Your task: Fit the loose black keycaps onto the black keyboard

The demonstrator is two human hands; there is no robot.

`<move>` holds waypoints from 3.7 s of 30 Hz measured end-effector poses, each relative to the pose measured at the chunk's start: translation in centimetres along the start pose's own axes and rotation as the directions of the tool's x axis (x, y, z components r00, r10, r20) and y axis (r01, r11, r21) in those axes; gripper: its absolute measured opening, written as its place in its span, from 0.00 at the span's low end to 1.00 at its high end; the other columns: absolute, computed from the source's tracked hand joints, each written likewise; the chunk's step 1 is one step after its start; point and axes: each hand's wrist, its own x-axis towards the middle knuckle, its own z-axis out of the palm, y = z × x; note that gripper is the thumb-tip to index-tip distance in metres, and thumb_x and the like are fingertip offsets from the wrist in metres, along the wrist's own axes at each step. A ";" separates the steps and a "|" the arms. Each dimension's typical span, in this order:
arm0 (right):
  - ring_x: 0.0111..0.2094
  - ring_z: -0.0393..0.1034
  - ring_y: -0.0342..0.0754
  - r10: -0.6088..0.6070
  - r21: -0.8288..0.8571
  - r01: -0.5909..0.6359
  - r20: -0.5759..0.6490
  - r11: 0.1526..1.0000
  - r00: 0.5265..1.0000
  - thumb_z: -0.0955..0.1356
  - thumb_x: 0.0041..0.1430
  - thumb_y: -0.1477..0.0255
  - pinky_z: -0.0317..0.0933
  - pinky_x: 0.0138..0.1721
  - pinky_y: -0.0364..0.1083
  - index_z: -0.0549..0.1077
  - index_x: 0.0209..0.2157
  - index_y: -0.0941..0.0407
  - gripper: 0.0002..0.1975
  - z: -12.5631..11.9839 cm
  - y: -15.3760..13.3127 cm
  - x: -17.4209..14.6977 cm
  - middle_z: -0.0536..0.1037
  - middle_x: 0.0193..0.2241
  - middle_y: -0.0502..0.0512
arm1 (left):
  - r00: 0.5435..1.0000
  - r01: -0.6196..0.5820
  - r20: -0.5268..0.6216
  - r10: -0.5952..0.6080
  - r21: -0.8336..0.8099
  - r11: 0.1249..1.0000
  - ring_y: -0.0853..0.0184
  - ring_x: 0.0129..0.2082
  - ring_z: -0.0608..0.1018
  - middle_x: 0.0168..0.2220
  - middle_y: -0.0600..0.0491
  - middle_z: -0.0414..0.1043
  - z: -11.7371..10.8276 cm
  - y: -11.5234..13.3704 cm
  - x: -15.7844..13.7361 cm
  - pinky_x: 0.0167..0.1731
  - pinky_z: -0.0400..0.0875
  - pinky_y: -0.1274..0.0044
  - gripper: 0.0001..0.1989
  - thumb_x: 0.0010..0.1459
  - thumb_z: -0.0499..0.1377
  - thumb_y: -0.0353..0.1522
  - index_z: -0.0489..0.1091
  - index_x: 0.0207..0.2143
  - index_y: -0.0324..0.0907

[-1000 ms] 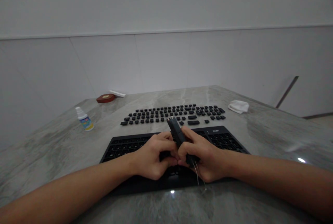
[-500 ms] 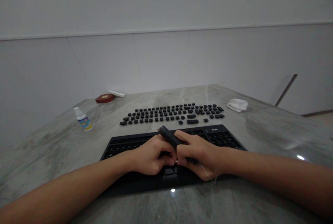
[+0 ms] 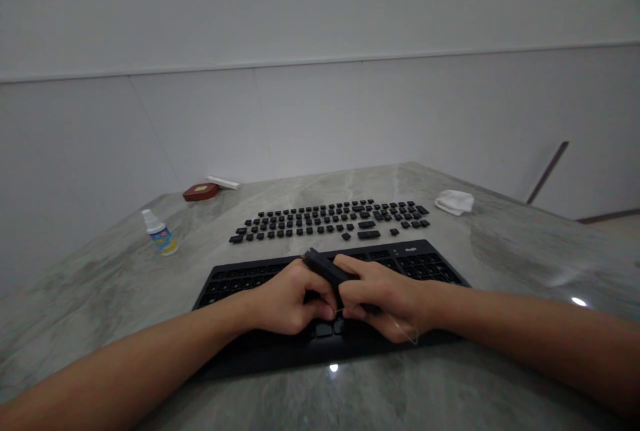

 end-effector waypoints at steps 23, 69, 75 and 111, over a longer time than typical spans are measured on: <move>0.30 0.60 0.42 0.009 0.187 0.037 -0.239 0.982 0.971 0.66 0.58 0.79 0.57 0.32 0.43 0.62 0.25 0.56 0.10 0.4 0.1 0.5 0.66 0.30 0.50 | 0.993 -0.067 -0.102 0.064 -0.023 0.998 0.65 0.33 0.77 0.31 0.50 0.77 -0.2 0.4 0.4 0.40 0.73 0.74 0.07 0.60 0.60 0.28 0.73 0.28 0.37; 0.22 0.52 0.45 -0.055 -0.497 0.074 0.053 0.865 0.997 0.62 0.60 0.75 0.41 0.25 0.47 0.68 0.23 0.55 0.11 0.2 0.0 -0.3 0.64 0.18 0.49 | 0.998 -0.004 0.057 0.006 -0.020 1.000 0.68 0.28 0.75 0.25 0.52 0.74 -0.8 -0.2 0.4 0.33 0.70 0.76 0.07 0.57 0.62 0.29 0.75 0.26 0.38; 0.21 0.52 0.44 -0.101 -0.610 0.204 0.200 0.766 0.975 0.66 0.52 0.74 0.37 0.23 0.47 0.67 0.25 0.54 0.04 -0.2 -0.7 -0.1 0.67 0.19 0.48 | 0.993 0.004 0.120 0.004 -0.069 0.998 0.69 0.24 0.76 0.23 0.51 0.76 -0.8 -0.2 0.2 0.28 0.70 0.79 0.09 0.58 0.61 0.28 0.74 0.25 0.38; 0.17 0.54 0.37 0.011 -0.219 -0.117 -0.429 0.969 0.903 0.65 0.65 0.72 0.50 0.20 0.39 0.66 0.26 0.56 0.11 0.1 0.6 -0.3 0.60 0.17 0.42 | 0.999 0.011 0.031 -0.020 0.247 0.969 0.66 0.31 0.71 0.29 0.54 0.69 -0.2 0.2 0.4 0.38 0.69 0.72 0.04 0.53 0.61 0.30 0.71 0.33 0.39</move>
